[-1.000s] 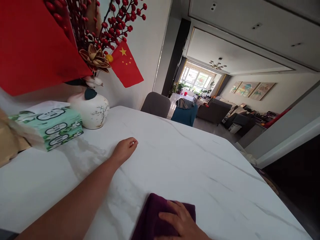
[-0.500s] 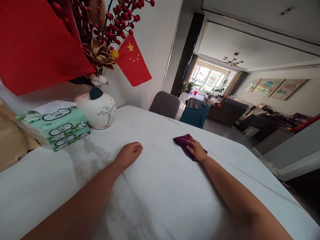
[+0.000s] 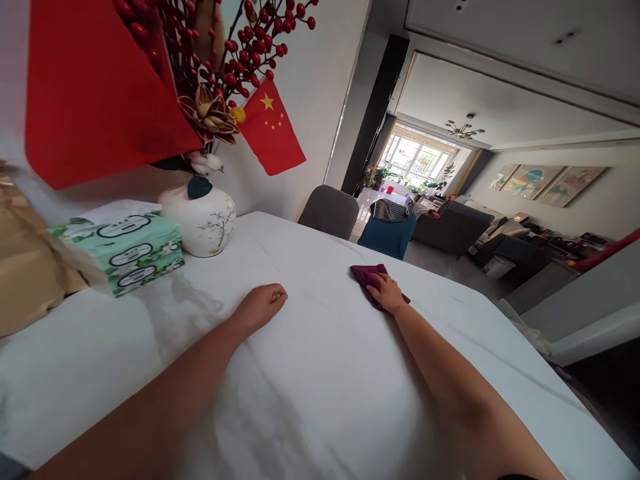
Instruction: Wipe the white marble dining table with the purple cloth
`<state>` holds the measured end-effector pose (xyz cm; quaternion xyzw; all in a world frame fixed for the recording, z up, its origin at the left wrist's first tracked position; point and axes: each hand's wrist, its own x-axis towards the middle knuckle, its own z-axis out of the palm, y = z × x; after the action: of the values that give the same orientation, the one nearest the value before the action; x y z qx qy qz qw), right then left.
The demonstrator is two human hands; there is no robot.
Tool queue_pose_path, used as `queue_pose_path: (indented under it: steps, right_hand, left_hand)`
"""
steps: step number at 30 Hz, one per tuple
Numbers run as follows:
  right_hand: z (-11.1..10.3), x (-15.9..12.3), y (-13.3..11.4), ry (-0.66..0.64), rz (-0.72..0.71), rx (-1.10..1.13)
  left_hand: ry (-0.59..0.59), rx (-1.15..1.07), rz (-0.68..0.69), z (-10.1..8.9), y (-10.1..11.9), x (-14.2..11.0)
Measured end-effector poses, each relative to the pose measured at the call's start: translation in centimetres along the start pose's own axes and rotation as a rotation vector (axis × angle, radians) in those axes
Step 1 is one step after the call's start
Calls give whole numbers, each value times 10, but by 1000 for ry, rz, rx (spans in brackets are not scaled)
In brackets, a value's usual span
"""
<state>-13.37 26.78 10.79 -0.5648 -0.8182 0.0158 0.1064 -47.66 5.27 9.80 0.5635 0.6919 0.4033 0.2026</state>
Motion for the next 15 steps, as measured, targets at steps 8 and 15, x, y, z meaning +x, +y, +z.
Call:
queue_pose_path:
  steps: [8,15]
  right_hand:
    - [-2,-220,-13,148,-633,175]
    - [18,-355,-2,164,-790,90]
  left_hand:
    - [-6,-1,7,-5,5,-2]
    - [-4,12,-15,-10,7,0]
